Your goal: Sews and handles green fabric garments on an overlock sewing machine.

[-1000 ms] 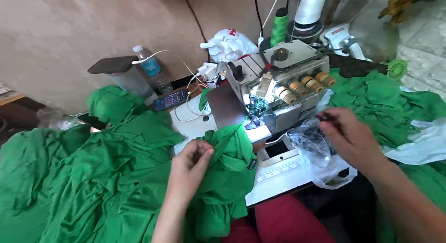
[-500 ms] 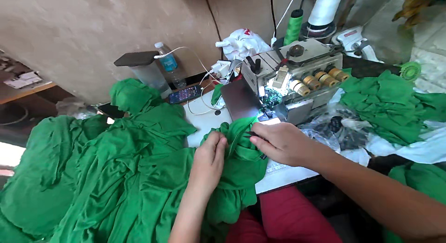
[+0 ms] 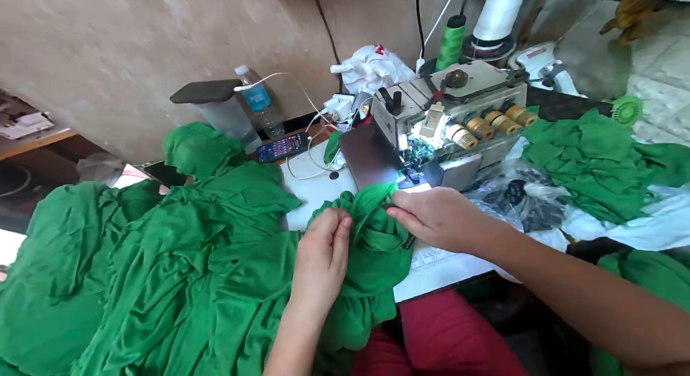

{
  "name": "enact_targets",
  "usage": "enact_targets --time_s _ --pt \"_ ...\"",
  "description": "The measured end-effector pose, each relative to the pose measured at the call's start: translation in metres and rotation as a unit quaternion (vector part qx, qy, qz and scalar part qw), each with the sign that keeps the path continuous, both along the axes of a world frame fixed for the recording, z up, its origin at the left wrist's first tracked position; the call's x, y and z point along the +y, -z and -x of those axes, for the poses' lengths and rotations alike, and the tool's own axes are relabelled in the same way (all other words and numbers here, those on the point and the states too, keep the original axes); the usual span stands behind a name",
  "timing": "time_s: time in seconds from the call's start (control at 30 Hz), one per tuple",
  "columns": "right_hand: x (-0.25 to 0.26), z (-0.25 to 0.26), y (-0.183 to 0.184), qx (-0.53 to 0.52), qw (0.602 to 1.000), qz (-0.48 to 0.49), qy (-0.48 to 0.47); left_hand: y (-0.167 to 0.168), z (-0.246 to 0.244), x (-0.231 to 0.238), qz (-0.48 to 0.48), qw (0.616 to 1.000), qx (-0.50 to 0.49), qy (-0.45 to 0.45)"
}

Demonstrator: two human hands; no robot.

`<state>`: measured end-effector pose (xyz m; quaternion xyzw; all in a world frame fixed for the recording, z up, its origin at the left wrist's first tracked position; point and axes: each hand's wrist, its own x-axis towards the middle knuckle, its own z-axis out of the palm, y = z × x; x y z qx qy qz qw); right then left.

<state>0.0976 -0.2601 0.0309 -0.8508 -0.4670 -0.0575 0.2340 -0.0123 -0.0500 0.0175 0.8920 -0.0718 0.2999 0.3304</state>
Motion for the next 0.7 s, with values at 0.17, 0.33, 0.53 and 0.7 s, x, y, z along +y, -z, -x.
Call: enact_targets --time_s 0.17,0.33,0.53,0.7 --pt "-0.002 -0.006 -0.004 0.017 1.000 0.014 -0.013 -0.004 -0.002 -0.004 -0.003 0.997 -0.072 0.021" --pt "0.010 -0.001 0.000 0.018 0.998 -0.015 -0.051 -0.003 0.000 -0.004 -0.010 0.995 -0.097 0.021" --pt "0.003 0.001 0.000 0.008 0.998 -0.031 -0.050 0.001 0.001 0.000 0.018 0.993 -0.115 0.038" --pt "-0.019 -0.020 -0.012 0.011 0.998 -0.010 0.062 0.001 0.001 0.004 0.019 0.998 -0.037 0.048"
